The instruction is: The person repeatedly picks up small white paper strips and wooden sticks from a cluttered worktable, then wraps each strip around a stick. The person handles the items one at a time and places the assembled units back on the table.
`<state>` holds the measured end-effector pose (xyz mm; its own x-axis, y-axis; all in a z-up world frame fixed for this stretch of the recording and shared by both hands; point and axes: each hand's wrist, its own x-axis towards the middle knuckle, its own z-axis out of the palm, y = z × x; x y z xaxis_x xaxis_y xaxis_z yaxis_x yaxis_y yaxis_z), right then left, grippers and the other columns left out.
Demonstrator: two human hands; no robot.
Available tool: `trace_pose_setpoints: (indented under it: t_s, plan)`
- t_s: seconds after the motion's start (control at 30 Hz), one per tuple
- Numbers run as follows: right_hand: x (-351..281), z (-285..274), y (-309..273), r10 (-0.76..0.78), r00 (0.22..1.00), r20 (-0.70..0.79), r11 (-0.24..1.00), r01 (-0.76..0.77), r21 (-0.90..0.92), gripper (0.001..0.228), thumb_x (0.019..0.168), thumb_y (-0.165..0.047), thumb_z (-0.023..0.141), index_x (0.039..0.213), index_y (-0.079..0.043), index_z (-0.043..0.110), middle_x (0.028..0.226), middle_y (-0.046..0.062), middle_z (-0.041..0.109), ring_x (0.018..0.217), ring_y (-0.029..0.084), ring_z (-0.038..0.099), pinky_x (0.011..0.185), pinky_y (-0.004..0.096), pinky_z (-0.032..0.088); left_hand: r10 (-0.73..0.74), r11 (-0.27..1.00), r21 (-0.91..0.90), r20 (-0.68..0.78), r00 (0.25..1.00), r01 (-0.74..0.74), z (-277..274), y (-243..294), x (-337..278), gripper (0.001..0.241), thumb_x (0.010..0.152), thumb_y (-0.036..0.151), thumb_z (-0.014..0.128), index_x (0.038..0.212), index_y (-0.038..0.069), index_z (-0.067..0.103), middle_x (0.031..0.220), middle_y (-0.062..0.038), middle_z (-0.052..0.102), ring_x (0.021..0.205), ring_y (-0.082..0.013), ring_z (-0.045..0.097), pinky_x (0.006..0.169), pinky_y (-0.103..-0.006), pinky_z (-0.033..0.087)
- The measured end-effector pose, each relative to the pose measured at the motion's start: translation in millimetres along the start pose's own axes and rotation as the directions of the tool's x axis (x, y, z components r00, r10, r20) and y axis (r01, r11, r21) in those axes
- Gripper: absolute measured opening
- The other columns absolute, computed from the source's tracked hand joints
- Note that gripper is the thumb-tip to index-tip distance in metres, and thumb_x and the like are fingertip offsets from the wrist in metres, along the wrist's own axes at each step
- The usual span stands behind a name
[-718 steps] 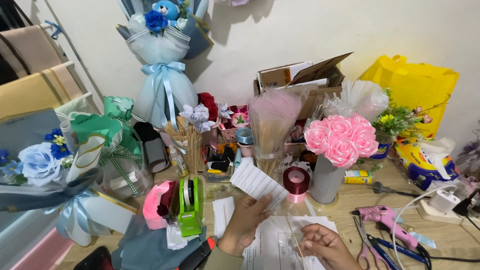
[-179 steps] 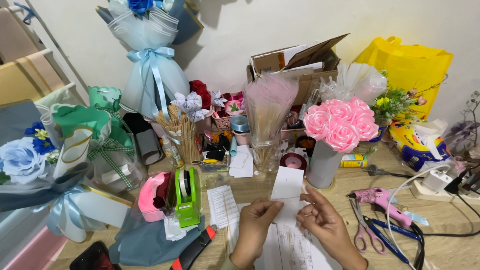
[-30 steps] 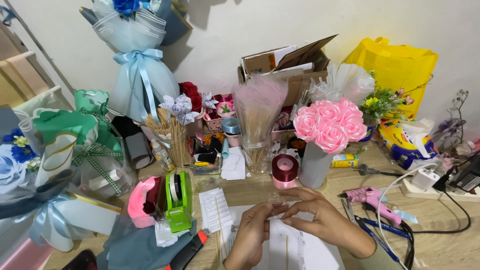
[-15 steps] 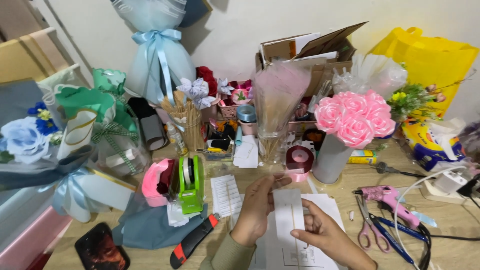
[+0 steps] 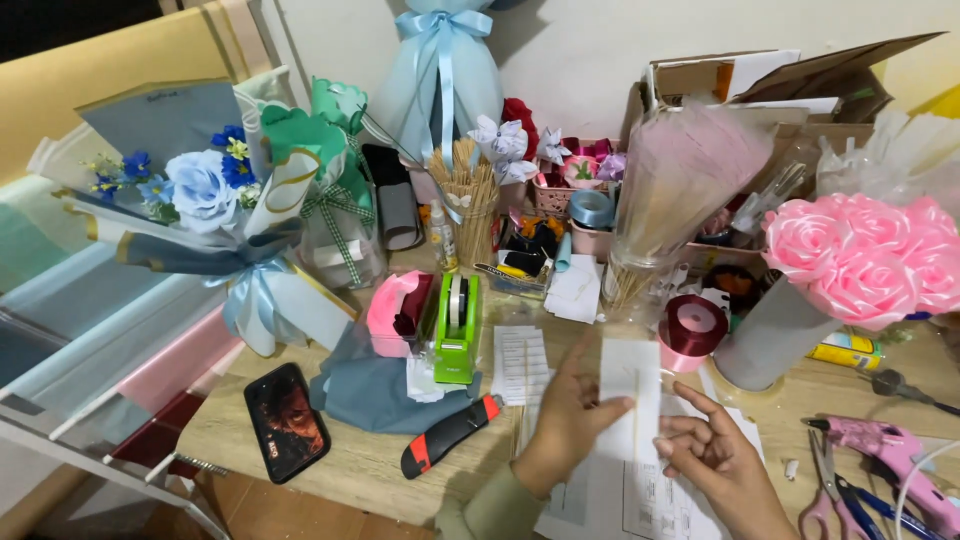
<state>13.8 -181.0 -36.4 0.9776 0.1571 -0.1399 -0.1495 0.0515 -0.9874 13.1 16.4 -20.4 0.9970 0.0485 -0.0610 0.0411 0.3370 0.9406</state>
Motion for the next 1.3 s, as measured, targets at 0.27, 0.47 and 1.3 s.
trace_pose_setpoints:
  t_s: [0.27, 0.47, 1.3]
  plan:
    - [21.2, -39.0, 45.3, -0.074, 0.987, -0.139, 0.995, 0.083, 0.056, 0.043, 0.093, 0.001, 0.063, 0.136, 0.004, 0.065, 0.107, 0.027, 0.076, 0.077, 0.031, 0.067, 0.069, 0.039, 0.052, 0.220, 0.799, 0.594, -0.139, 0.966, -0.096, -71.6, 34.4, 31.5, 0.099, 0.086, -0.001, 0.071, 0.164, 0.026, 0.018, 0.152, -0.012, 0.049, 0.108, -0.0202, 0.041, 0.095, -0.0358, 0.041]
    - [28.7, -45.9, 71.9, -0.126, 0.990, -0.063, 0.979, 0.134, 0.151, 0.030, 0.095, -0.001, 0.063, 0.121, 0.010, 0.072, 0.096, 0.027, 0.077, 0.069, 0.027, 0.064, 0.062, 0.036, 0.049, 0.385, 0.618, 0.749, -0.025, 0.923, -0.237, -102.6, -25.6, 49.6, 0.082, 0.088, -0.008, 0.063, 0.160, 0.011, 0.028, 0.156, -0.019, 0.041, 0.146, -0.0358, 0.041, 0.118, -0.0462, 0.036]
    - [31.7, -56.8, 83.1, -0.151, 0.984, -0.093, 0.934, 0.173, 0.312, 0.021, 0.099, -0.002, 0.060, 0.113, 0.010, 0.070, 0.086, 0.023, 0.073, 0.062, 0.024, 0.063, 0.062, 0.035, 0.052, 0.290, 0.221, 0.966, 0.068, 0.955, -0.135, -52.9, -20.1, 111.4, 0.061, 0.091, 0.022, 0.073, 0.147, 0.014, 0.049, 0.160, -0.013, 0.040, 0.149, -0.0349, 0.031, 0.115, -0.0624, 0.020]
